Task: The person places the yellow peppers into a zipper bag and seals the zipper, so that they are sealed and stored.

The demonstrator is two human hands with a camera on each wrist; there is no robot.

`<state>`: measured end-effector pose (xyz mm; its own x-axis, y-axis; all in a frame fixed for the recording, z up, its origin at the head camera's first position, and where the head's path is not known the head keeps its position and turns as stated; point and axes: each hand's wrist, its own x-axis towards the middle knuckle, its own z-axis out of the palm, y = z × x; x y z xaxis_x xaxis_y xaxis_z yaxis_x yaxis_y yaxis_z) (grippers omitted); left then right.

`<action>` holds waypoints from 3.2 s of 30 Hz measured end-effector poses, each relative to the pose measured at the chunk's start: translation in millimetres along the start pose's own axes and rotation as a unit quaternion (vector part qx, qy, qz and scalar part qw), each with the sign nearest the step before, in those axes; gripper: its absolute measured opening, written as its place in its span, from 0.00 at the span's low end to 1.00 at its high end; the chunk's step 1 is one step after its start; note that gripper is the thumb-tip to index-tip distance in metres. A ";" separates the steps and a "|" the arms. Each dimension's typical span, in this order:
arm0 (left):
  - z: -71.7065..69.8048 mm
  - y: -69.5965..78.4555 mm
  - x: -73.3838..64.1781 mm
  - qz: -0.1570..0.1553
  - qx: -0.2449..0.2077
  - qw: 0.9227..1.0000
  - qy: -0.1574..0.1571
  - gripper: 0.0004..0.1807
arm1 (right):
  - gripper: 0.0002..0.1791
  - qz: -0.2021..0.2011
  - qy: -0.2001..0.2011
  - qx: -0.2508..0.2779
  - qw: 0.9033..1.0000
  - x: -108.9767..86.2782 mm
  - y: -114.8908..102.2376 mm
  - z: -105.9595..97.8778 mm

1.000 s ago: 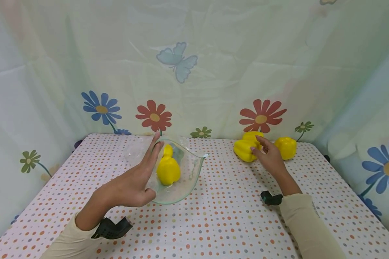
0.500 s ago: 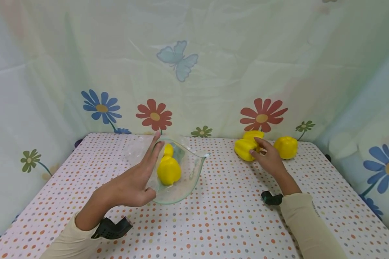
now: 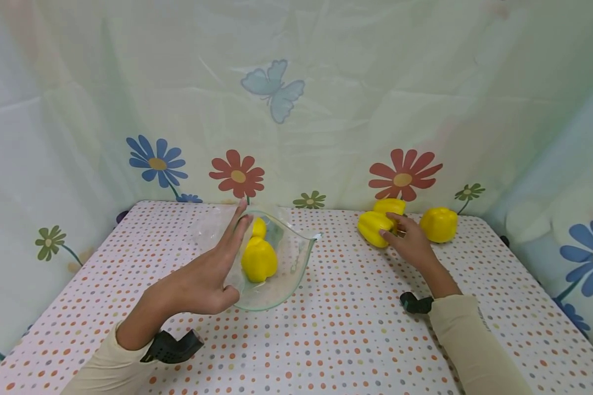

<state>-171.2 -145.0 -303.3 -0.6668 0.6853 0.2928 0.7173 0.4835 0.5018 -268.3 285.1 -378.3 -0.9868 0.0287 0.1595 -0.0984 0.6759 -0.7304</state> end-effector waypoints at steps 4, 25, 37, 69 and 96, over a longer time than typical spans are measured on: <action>-0.1 0.5 -0.5 -0.006 -0.001 1.000 -0.003 0.64 | 0.35 0.011 -0.027 -0.004 1.000 1.7 -0.8 -1.9; 1.0 0.5 0.5 -0.011 -0.004 1.000 -0.003 0.64 | 0.37 0.014 -0.039 -0.019 0.999 0.7 -1.3 -0.8; 1.0 -0.9 0.4 -0.005 -0.001 1.000 -0.012 0.63 | 0.36 0.005 -0.036 -0.002 0.999 -5.9 -14.9 4.9; 2.2 -2.3 2.6 0.008 0.000 1.000 -0.002 0.64 | 0.35 -0.077 -0.076 0.100 0.989 -15.4 -82.5 13.7; 4.8 1.0 3.6 0.006 -0.006 1.000 -0.007 0.64 | 0.34 -0.131 -0.101 0.091 0.982 -33.5 -99.6 0.8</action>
<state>-171.9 -139.5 -305.7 -0.6545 0.6991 0.2880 0.7233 0.4681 0.5076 -225.6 216.3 -311.4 -0.9281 -0.2880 0.2359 -0.3555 0.4980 -0.7909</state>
